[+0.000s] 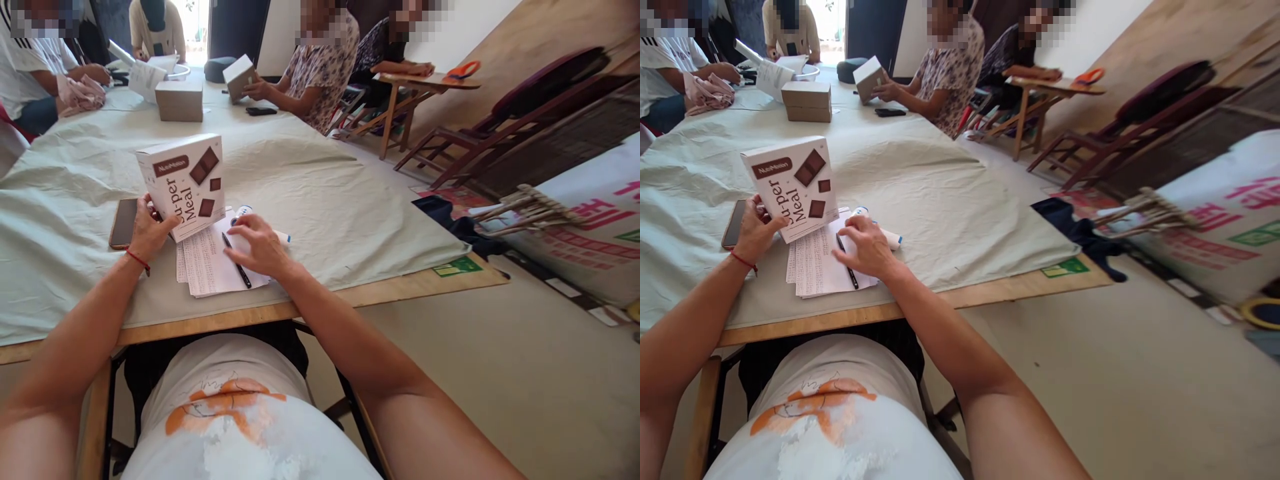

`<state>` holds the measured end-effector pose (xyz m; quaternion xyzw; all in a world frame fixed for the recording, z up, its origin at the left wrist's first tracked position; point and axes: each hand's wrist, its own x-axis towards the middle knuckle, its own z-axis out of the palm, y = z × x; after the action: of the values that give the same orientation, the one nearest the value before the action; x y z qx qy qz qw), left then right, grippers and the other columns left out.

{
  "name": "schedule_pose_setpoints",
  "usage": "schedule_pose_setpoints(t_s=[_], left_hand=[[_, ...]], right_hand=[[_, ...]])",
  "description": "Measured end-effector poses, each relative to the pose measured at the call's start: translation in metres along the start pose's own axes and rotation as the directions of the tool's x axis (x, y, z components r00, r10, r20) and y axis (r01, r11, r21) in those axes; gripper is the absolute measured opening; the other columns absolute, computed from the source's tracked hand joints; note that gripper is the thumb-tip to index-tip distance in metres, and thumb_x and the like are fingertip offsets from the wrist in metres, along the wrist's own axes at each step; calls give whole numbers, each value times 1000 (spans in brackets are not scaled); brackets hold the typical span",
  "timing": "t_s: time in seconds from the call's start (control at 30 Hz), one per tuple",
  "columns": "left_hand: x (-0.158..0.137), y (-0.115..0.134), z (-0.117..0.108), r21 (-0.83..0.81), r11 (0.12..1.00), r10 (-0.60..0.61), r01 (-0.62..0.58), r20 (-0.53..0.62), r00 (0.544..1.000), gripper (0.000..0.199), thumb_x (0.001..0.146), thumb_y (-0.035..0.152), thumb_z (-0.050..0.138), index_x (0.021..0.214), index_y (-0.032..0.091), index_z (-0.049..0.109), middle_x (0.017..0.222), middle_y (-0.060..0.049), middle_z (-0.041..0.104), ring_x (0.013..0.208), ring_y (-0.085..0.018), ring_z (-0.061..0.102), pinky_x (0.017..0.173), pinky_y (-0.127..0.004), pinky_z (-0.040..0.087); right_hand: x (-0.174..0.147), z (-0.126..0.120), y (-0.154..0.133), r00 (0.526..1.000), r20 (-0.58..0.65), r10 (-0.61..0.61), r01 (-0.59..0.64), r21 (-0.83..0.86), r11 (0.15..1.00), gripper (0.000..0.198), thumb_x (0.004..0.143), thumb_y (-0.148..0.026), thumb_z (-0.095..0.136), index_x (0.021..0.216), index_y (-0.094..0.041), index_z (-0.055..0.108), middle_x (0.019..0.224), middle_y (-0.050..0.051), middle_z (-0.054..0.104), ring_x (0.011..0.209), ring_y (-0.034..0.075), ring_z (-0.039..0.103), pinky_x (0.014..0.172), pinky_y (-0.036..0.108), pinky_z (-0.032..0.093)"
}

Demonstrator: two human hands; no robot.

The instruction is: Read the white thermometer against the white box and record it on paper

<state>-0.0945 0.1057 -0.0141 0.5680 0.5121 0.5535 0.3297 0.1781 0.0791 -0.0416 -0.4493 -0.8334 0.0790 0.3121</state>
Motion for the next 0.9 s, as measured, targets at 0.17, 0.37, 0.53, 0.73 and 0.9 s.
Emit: schedule_pose_setpoints(t_s=[0.17,0.37,0.53,0.73,0.9], left_hand=[[2,-2,-9,-194,972,-101,131,156,983,53,68,33,67,118,20,56,112,-9,74,112,-35,72,92,-51,64],[-8,-1,-1,-63,998,-12,20,137,990,57,71,45,80,117,19,60,122,-12,73,119,-34,69,103,-50,58],[-15,8,3,-39,999,23,-16,172,985,63,68,51,90,114,20,60,123,-12,75,119,-34,69,105,-50,58],[-12,4,2,-132,991,28,0,208,978,74,62,49,95,118,20,56,122,-12,74,117,-33,71,104,-52,57],[-8,-6,0,-141,990,26,7,232,972,77,60,46,96,121,19,56,122,-12,73,115,-32,70,104,-51,57]], right_hand=[[3,-3,19,905,-125,406,-424,-227,876,40,85,-30,69,120,-11,69,122,25,65,117,40,57,100,56,46],[9,-18,16,845,-25,534,-531,71,844,30,92,-45,63,102,-17,69,101,14,70,99,29,65,90,44,51],[13,-23,-29,934,-6,358,-235,744,626,53,84,-76,63,92,-24,63,76,0,61,67,16,57,62,31,50],[35,-8,-71,929,141,343,-268,895,356,61,69,-81,76,76,-23,56,66,-4,51,56,11,48,51,27,46],[50,-1,-74,931,167,324,-278,900,336,58,67,-75,81,79,-23,58,68,-4,54,60,11,53,52,26,51]])
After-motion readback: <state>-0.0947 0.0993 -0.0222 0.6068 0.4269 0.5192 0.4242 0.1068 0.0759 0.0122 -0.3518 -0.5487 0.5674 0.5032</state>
